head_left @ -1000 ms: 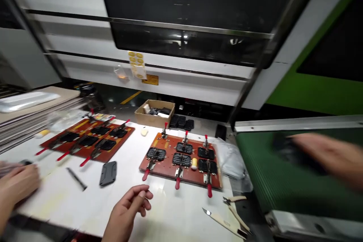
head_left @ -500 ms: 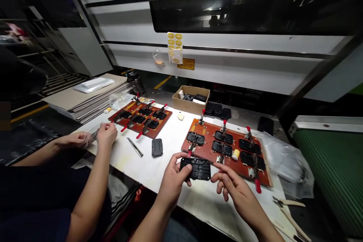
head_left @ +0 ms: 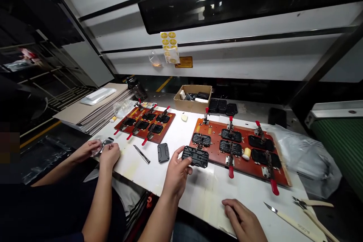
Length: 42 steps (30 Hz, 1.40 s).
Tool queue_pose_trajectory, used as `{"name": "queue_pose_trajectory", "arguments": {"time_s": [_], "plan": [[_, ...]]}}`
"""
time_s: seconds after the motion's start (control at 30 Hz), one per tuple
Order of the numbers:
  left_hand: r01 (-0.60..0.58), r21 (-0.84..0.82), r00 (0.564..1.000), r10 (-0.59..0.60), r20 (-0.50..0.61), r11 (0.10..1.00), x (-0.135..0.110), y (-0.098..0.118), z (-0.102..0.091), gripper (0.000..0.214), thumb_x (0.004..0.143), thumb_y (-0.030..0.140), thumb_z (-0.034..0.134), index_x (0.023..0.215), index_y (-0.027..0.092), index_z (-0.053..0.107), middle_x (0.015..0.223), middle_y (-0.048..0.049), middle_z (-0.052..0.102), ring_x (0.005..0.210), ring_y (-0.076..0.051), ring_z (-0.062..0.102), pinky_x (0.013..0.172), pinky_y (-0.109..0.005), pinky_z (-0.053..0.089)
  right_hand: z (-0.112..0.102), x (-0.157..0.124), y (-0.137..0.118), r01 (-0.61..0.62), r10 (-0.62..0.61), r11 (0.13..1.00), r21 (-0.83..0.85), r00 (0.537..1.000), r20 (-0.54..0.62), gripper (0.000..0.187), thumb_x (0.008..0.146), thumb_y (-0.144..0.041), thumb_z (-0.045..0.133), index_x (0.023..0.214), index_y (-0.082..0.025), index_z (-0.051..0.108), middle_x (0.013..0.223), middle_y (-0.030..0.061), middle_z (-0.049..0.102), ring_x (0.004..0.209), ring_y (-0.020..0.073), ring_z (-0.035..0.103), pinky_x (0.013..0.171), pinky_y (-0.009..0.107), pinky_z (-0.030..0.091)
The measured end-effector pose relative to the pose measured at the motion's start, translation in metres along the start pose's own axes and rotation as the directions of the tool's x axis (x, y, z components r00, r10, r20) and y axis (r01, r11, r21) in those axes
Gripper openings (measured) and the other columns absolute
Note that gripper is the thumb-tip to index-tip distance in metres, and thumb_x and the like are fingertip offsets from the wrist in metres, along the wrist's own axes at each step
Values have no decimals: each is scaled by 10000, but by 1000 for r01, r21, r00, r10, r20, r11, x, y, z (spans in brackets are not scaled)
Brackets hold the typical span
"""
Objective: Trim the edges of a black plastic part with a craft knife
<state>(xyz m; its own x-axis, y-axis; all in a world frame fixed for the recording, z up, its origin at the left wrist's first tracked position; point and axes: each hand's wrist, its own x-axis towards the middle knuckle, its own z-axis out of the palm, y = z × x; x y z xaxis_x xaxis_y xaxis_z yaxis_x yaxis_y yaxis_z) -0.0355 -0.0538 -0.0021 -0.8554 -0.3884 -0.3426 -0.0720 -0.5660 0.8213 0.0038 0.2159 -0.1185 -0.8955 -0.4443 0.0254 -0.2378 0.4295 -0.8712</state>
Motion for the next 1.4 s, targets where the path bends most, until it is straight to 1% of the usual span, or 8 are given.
{"name": "queue_pose_trajectory", "arguments": {"time_s": [0.23,0.6,0.73,0.9,1.03,1.17,1.27,1.4], "plan": [[-93,-174,985,116,128,980,-10,3,6,332,694,143,871,816,220,572,1069,-2,690,1023,-188,691,971,-361,543,-3,7,-4,-10,8,999,50,999,33,241,1059,-434,524,1109,-306,720,1023,11,778,882,162,762,798,201,600],[-195,-86,916,213,340,977,-35,4,27,233,797,284,888,775,218,666,1067,-44,730,1077,-245,689,950,-416,559,-6,3,-13,-168,148,957,238,984,102,330,1075,-525,493,1207,-277,667,1043,52,730,944,194,723,856,288,581],[-127,33,903,102,417,991,-43,-14,29,178,802,249,882,899,211,739,1004,-68,751,975,-234,707,909,-381,549,-17,-1,-45,-67,96,903,425,994,-47,542,1063,-513,543,1555,-339,396,1342,92,608,936,170,698,812,290,607],[-3,126,913,-49,405,992,-56,-37,28,302,830,227,857,1108,208,740,992,-78,767,943,-200,685,884,-323,526,-41,-4,-82,215,-165,929,302,969,-182,326,1057,-296,611,1373,-367,646,1285,58,584,1095,178,656,929,278,571],[139,43,926,-145,349,989,-73,-54,34,461,862,309,837,1286,248,667,1015,-58,766,869,-163,681,829,-292,524,-38,-10,-92,224,-165,948,225,953,-253,376,1045,-210,614,1396,-341,638,1247,63,665,1127,201,684,955,293,583],[240,114,924,-263,278,964,-83,-68,28,380,880,394,814,1182,194,698,1155,-137,763,1078,-262,716,951,-370,547,-24,-11,-86,143,-85,971,191,956,-280,311,1059,-270,582,1361,-291,652,1219,83,716,1076,219,715,927,311,611],[109,252,988,-132,77,962,-56,-49,6,453,861,472,808,1219,243,651,1046,-72,747,945,-238,748,829,-351,593,-19,-9,-61,20,28,987,158,955,-296,302,1057,-375,572,1323,-257,654,1148,87,727,884,187,725,756,261,621],[-154,501,984,179,-3,852,35,14,-16,597,868,531,764,1373,287,563,1034,-14,671,675,-119,640,509,-223,507,-16,-6,-21,-50,66,997,61,948,-310,243,1077,-380,492,1172,-257,678,1026,54,740,863,189,725,758,270,604]]}}
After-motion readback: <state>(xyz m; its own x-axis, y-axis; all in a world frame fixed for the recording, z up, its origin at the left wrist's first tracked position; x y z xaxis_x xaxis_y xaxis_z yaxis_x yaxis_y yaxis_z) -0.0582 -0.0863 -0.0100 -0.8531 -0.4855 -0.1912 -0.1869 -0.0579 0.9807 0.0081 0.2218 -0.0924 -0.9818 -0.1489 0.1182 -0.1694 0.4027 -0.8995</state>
